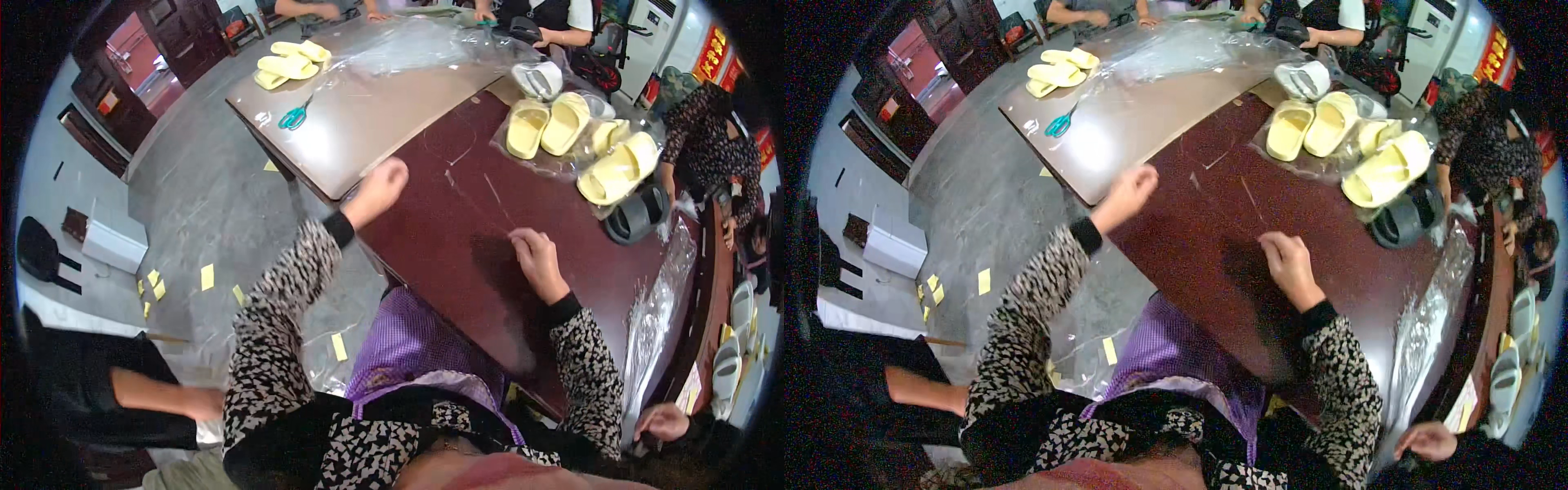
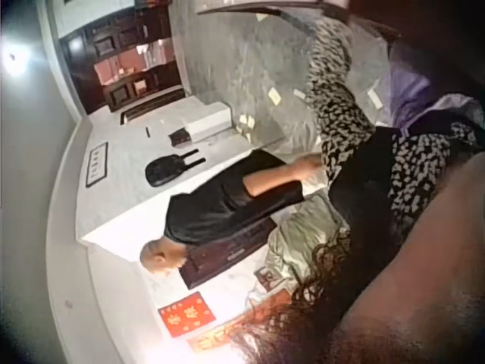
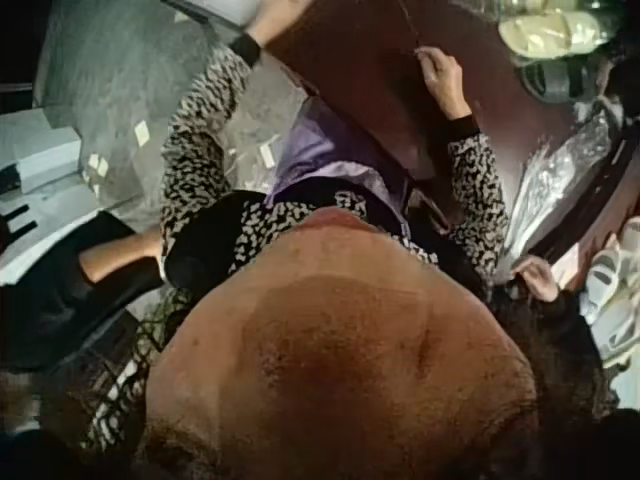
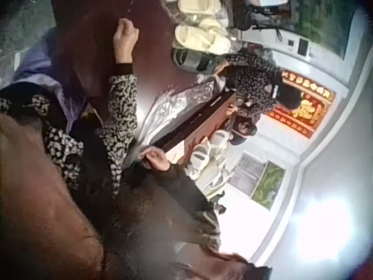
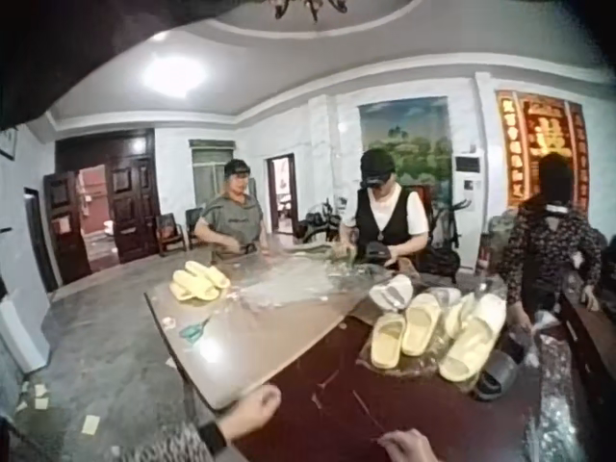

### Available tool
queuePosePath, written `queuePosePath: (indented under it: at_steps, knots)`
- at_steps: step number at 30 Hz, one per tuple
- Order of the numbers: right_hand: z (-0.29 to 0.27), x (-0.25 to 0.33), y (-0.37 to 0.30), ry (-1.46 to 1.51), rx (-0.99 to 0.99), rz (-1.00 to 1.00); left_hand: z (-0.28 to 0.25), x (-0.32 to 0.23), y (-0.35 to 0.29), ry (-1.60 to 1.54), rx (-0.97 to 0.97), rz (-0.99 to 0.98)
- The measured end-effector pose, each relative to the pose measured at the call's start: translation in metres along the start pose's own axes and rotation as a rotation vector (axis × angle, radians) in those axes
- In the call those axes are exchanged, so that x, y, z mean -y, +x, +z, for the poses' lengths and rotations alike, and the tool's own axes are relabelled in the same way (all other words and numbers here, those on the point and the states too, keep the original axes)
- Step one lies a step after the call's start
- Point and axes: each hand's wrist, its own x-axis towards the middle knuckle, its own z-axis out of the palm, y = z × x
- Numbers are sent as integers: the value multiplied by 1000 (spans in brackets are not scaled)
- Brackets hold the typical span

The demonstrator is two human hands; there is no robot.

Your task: The person pairs and fastens slippers together by threading plastic ties through them and cutting the ties with scissors.

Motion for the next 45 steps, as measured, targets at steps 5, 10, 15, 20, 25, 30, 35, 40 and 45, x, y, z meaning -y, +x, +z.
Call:
queuePosePath:
  at_steps: [5,10,15,20,25,30,35,40,45]
  knots:
    - [63,-31,136,253,36,166,-92,140,148,705,-50,-2]
    - [142,-63,230,244,17,118,-155,214,224,764,-166,-303]
    - [202,-87,274,111,-79,56,-211,269,255,950,-141,-296]
    - [216,-80,276,-156,-52,-10,-258,327,304,1001,-156,-443]
    - [213,-68,282,-204,37,44,-276,377,359,1041,-62,-608]
    - [210,-64,289,-231,120,138,-255,410,397,1025,-52,-620]
    - [208,-60,293,-229,178,180,-256,482,415,898,-44,-575]
    - [210,-57,301,-225,177,211,-264,517,420,730,-37,-526]
    - [207,-58,303,-231,154,202,-254,476,417,586,16,-385]
